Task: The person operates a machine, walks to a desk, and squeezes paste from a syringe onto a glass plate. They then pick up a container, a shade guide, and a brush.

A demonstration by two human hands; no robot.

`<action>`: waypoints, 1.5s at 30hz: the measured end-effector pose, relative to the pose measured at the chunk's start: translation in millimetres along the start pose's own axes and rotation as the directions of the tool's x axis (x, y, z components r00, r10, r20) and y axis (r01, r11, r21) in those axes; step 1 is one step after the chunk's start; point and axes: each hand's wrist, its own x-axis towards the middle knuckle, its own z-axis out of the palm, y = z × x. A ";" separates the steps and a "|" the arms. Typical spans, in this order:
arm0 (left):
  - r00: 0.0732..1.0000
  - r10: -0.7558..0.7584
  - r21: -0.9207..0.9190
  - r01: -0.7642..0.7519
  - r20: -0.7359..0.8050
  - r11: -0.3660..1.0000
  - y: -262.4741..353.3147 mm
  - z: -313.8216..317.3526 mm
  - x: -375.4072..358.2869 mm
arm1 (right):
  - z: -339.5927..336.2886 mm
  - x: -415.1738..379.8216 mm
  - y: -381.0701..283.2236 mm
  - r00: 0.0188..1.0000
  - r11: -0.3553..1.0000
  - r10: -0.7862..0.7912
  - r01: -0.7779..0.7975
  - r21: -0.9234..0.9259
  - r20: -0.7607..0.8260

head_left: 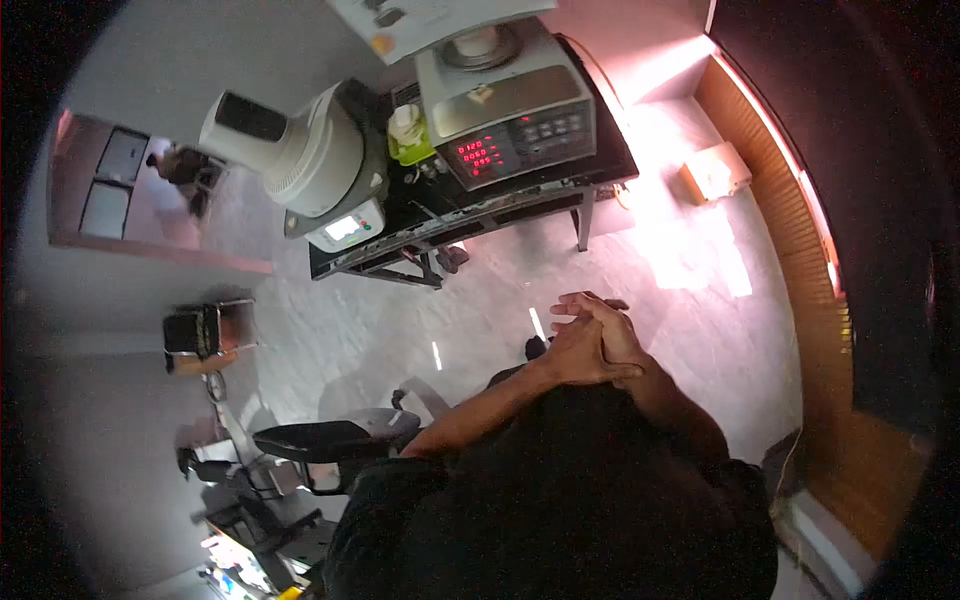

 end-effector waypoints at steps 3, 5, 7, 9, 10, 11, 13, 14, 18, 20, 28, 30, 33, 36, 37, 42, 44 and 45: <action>0.997 -0.074 0.125 0.076 -0.023 0.989 -12.5 -31.9 -19.6 | 31.7 28.7 19.0 0.998 0.996 -0.065 0.065 -0.055 0.007; 0.984 -0.165 0.147 0.174 -0.070 0.974 -26.5 -54.9 -36.9 | 41.2 60.7 44.9 1.000 0.999 -0.023 0.022 0.029 0.018; 0.954 -0.278 0.163 0.293 -0.109 0.942 -41.6 -77.4 -54.6 | 51.0 89.8 74.9 0.997 0.989 -0.016 0.004 0.151 0.079; 0.931 -0.207 0.178 0.268 -0.300 0.947 -62.7 -94.5 -70.7 | 60.9 112.3 101.3 0.983 0.987 -0.047 0.018 0.162 0.179; 0.886 -0.078 0.201 0.189 -0.458 0.961 -86.3 -89.0 -77.7 | 71.6 119.0 109.3 0.977 0.977 -0.011 -0.035 0.210 0.212; 0.802 0.053 0.238 0.113 -0.595 0.965 -116.0 -81.1 -81.7 | 83.3 127.0 115.0 0.970 0.963 0.026 -0.090 0.255 0.243; 0.779 -0.073 0.089 0.163 -0.623 0.983 -169.3 -76.4 -87.7 | 107.9 138.8 119.6 0.958 0.960 0.150 -0.201 0.193 0.246; 0.801 -0.107 0.037 0.159 -0.589 0.987 -170.2 -85.5 -97.9 | 116.3 145.3 123.0 0.952 0.958 0.202 -0.240 0.155 0.229; 0.872 -0.203 -0.178 0.136 -0.446 0.975 -161.7 -124.0 -136.7 | 128.4 174.8 141.6 0.901 0.948 0.299 -0.319 0.012 0.314; 0.875 -0.233 -0.284 0.116 -0.424 0.952 -154.6 -141.2 -152.4 | 153.1 164.5 137.6 0.902 0.962 0.209 -0.120 -0.245 0.377; 0.777 -0.346 -0.311 0.203 -0.526 0.928 -139.9 -211.5 -219.2 | 184.6 255.7 171.9 0.829 0.843 0.530 -0.491 -0.222 0.179; 0.754 -0.280 -0.294 0.120 -0.595 0.948 -149.6 -230.7 -233.2 | 225.2 268.1 164.5 0.793 0.777 0.604 -0.563 -0.283 0.081; 0.665 -0.230 -0.211 0.111 -0.711 0.971 -155.2 -271.2 -257.3 | 237.1 300.1 185.8 0.792 0.775 0.592 -0.508 -0.375 0.149; 0.526 -0.323 -0.303 0.127 -0.787 0.945 -184.0 -304.1 -276.9 | 261.9 339.0 195.2 0.743 0.678 0.669 -0.594 -0.433 0.029; 0.539 -0.346 -0.329 0.132 -0.768 0.935 -189.0 -319.6 -287.8 | 273.9 356.3 204.6 0.727 0.647 0.686 -0.623 -0.439 -0.020; 0.569 -0.440 -0.538 -0.005 -0.694 0.843 -233.1 -371.3 -331.9 | 362.4 409.5 238.0 0.417 0.609 0.790 -0.616 -0.500 0.449; 0.514 -0.478 -0.598 -0.089 -0.712 0.796 -250.5 -388.1 -343.6 | 404.5 419.8 260.7 0.359 0.592 0.799 -0.607 -0.530 0.482; 0.459 -0.517 -0.632 -0.137 -0.723 0.763 -267.5 -394.3 -349.4 | 430.9 418.2 270.1 0.330 0.583 0.804 -0.602 -0.546 0.495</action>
